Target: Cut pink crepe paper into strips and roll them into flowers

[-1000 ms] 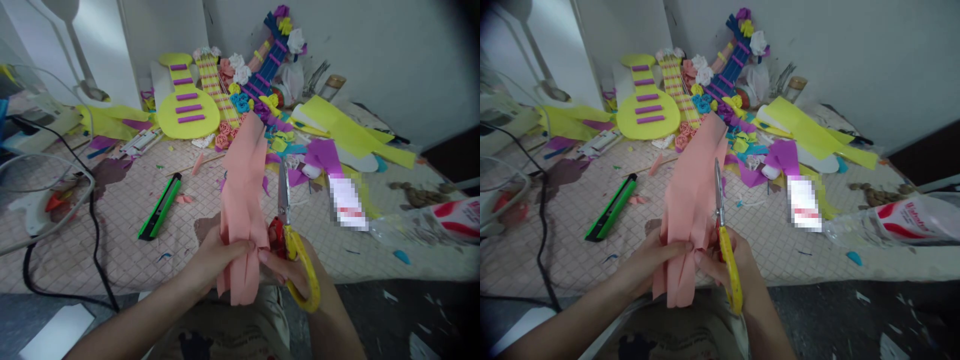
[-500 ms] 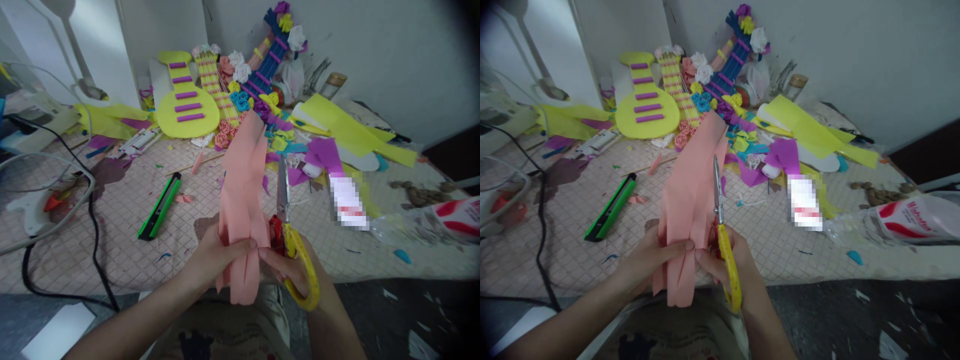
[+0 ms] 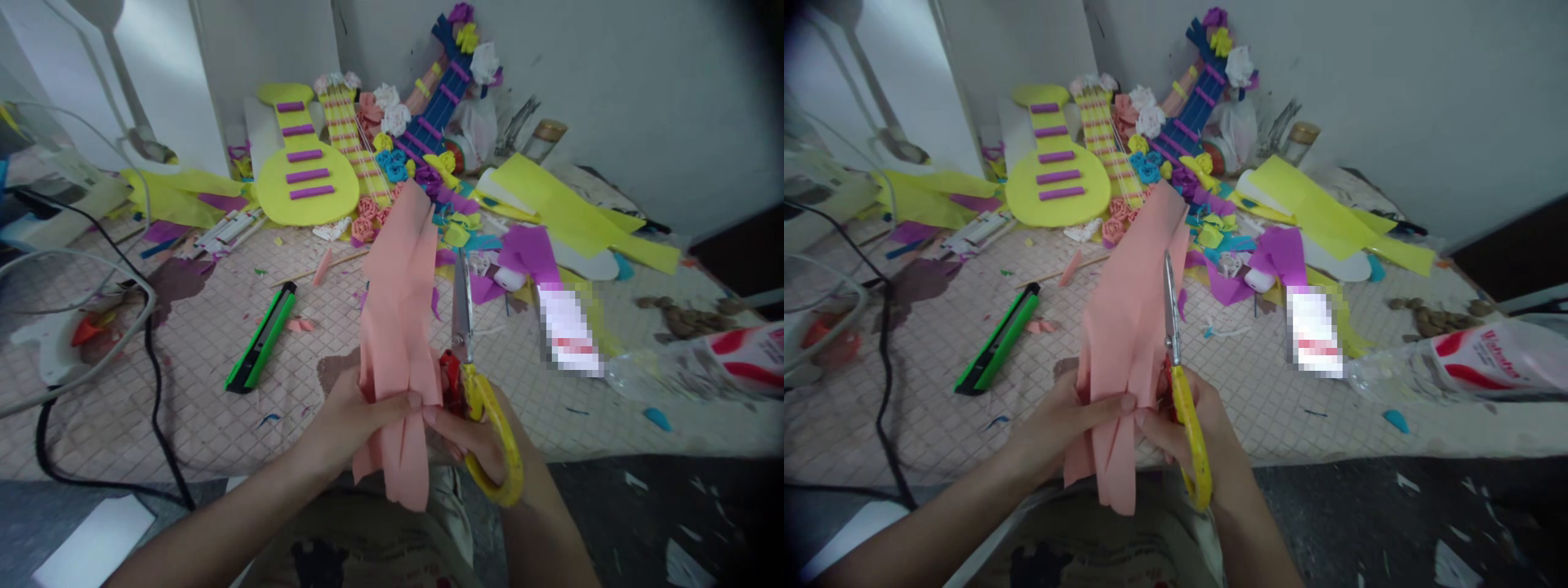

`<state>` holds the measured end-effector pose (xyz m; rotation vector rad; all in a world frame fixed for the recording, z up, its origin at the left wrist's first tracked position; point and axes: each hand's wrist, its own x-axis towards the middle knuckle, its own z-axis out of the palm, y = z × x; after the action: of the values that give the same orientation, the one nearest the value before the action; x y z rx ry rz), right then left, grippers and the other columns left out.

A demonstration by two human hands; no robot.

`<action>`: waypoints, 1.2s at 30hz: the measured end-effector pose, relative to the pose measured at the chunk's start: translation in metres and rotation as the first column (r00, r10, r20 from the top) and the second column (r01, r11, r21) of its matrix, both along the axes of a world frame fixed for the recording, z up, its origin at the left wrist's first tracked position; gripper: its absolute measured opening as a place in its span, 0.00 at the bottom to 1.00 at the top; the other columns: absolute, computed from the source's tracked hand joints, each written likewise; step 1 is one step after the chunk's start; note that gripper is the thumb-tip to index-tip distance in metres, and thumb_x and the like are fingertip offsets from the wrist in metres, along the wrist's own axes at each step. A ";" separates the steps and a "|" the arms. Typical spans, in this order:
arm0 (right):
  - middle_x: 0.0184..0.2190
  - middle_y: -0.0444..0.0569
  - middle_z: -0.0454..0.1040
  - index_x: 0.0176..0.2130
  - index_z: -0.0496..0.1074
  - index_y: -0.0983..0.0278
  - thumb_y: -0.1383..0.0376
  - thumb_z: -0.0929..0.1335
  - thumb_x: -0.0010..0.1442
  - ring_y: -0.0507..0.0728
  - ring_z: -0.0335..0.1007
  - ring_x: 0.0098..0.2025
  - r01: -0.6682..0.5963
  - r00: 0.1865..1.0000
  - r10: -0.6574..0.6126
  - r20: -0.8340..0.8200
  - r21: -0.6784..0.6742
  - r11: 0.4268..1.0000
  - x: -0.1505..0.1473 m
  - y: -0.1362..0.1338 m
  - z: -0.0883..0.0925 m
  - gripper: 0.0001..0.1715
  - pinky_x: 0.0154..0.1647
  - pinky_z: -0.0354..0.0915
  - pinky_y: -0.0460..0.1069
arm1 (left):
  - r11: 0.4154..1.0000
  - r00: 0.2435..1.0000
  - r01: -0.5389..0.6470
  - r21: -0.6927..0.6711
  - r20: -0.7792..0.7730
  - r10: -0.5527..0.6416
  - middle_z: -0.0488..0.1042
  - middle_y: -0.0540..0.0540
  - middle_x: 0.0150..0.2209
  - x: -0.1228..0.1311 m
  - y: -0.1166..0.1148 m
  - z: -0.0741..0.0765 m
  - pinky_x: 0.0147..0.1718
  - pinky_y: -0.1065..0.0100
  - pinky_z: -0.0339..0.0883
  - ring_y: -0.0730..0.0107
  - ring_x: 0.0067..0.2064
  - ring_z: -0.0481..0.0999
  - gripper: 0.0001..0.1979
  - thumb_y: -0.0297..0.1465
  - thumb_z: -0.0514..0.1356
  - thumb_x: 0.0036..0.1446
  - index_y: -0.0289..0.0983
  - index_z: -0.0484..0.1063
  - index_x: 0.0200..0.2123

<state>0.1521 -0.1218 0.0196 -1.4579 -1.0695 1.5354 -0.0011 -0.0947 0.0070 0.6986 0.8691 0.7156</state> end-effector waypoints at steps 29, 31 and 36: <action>0.10 0.35 0.57 0.22 0.59 0.62 0.61 0.70 0.43 0.45 0.51 0.12 -0.014 1.000 0.014 0.016 -0.022 1.000 -0.001 0.002 0.005 0.14 0.11 0.50 0.41 | 0.995 0.993 0.076 0.063 0.083 -0.082 0.78 0.43 0.34 0.000 0.000 0.001 0.39 0.64 0.69 0.63 0.36 0.77 0.10 0.28 0.62 0.50 0.32 0.73 0.38; 0.10 0.34 0.57 0.22 0.59 0.61 0.63 0.69 0.44 0.45 0.51 0.11 -0.018 1.000 0.019 0.020 -0.019 1.000 -0.001 0.003 0.006 0.13 0.11 0.49 0.41 | 0.994 0.993 0.084 0.075 0.072 -0.089 0.78 0.43 0.35 0.000 0.000 0.001 0.39 0.63 0.69 0.63 0.37 0.77 0.11 0.28 0.62 0.50 0.32 0.73 0.39; 0.10 0.34 0.58 0.24 0.60 0.61 0.64 0.69 0.43 0.46 0.51 0.12 0.000 0.999 0.001 0.033 -0.021 1.000 -0.001 0.001 0.003 0.12 0.12 0.50 0.42 | 0.983 0.996 0.080 0.168 -0.040 -0.075 0.77 0.44 0.36 -0.001 0.000 0.002 0.41 0.64 0.68 0.63 0.40 0.75 0.12 0.30 0.62 0.51 0.33 0.72 0.40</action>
<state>0.1508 -0.1207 0.0226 -1.5019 -1.0765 1.5316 -0.0018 -0.0944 0.0094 0.8941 0.8134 0.7151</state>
